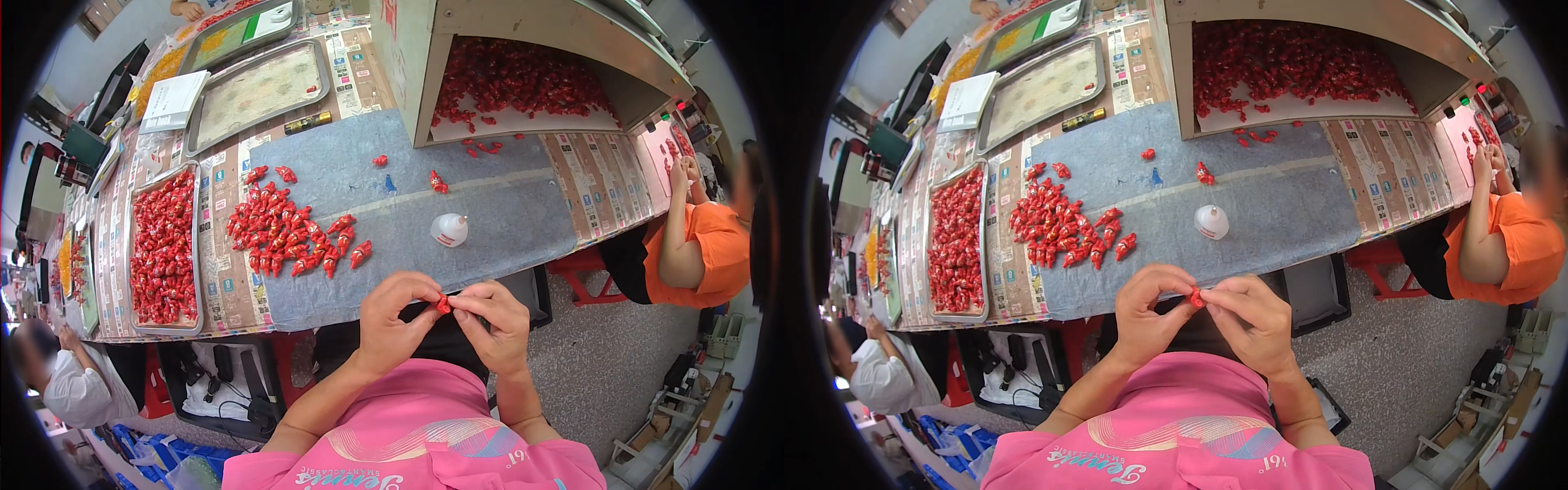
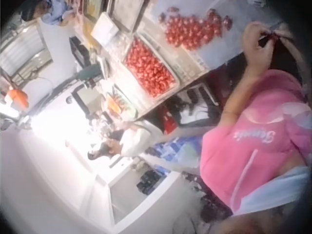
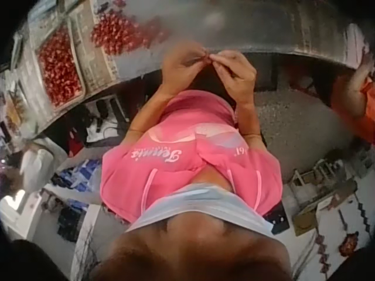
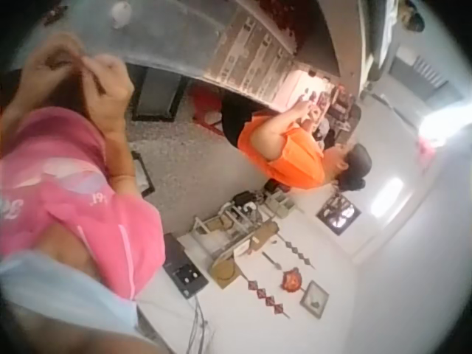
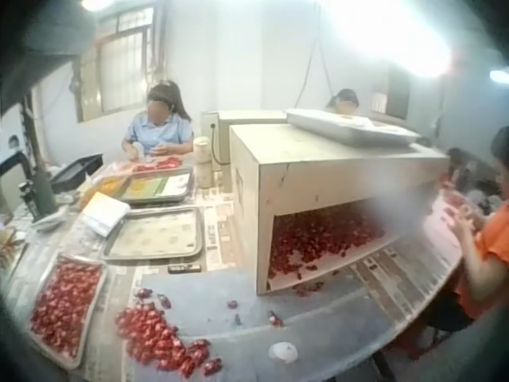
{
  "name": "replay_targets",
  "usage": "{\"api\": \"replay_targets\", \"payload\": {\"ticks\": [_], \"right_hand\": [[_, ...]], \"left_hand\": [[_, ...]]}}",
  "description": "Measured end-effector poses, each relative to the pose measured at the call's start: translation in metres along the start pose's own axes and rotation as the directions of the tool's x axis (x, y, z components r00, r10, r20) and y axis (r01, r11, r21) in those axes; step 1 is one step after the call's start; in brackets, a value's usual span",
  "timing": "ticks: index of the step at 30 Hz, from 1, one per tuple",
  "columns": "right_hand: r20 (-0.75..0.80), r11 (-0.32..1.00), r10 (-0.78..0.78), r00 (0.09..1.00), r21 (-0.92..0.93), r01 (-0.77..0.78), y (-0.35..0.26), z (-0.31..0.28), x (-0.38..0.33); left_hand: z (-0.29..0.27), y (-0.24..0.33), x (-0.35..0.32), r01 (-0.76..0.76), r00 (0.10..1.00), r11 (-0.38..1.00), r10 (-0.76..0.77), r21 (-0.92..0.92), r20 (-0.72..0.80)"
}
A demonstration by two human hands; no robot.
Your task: The person applies glue from a bottle to assemble toy figurines by hand, rearranges plastic crates on the floor, and attaches pieces to more figurines with glue.
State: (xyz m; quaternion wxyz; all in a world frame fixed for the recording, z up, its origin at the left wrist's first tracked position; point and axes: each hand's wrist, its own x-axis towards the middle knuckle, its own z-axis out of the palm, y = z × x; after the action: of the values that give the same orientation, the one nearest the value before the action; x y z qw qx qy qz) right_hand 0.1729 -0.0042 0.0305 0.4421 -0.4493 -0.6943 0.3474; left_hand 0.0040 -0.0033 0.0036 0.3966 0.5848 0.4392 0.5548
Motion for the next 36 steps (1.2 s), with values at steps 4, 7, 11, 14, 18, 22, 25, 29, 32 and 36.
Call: {"api": "replay_targets", "payload": {"ticks": [4,7,11,14,18,22,25,29,32,36], "right_hand": [[-0.059,1.000,-0.028,0.998,0.012,0.028,0.003,0.002,-0.001],[-0.074,0.993,0.079,0.994,0.095,-0.072,0.001,0.002,-0.006],[-0.060,0.953,0.232,0.971,0.216,-0.214,-0.001,0.001,-0.010],[-0.063,0.945,0.250,0.966,0.235,-0.229,-0.002,0.001,-0.011],[-0.068,0.969,0.188,0.980,0.178,-0.173,-0.002,-0.001,-0.010],[-0.073,0.958,0.194,0.978,0.228,-0.173,0.000,-0.004,-0.010],[-0.078,0.952,0.209,0.975,0.245,-0.184,-0.003,-0.008,-0.009],[-0.077,0.972,0.162,0.984,0.185,-0.146,-0.006,-0.006,-0.008],[-0.073,0.979,0.136,0.988,0.161,-0.123,-0.006,-0.007,-0.008],[-0.088,0.979,0.136,0.987,0.167,-0.120,-0.007,-0.005,-0.009]], "left_hand": [[0.001,0.000,0.000,-0.071,0.997,0.995,0.072,0.069,-0.015],[0.002,0.003,0.000,-0.140,0.990,0.981,0.144,0.132,-0.014],[0.002,0.001,-0.001,-0.197,0.980,0.965,0.199,0.172,0.007],[0.002,0.000,-0.003,-0.203,0.979,0.969,0.204,0.143,0.014],[0.002,-0.002,-0.003,-0.262,0.965,0.952,0.263,0.160,0.015],[0.000,0.002,-0.004,-0.242,0.970,0.965,0.238,0.104,0.057],[-0.002,0.002,-0.006,-0.146,0.986,0.989,0.145,0.007,0.082],[-0.007,-0.004,-0.009,0.022,0.995,0.987,-0.007,-0.157,0.097],[-0.009,0.000,-0.008,0.058,0.993,0.978,-0.035,-0.201,0.117],[-0.012,0.001,-0.006,-0.025,0.989,0.988,0.047,-0.150,0.143]]}}
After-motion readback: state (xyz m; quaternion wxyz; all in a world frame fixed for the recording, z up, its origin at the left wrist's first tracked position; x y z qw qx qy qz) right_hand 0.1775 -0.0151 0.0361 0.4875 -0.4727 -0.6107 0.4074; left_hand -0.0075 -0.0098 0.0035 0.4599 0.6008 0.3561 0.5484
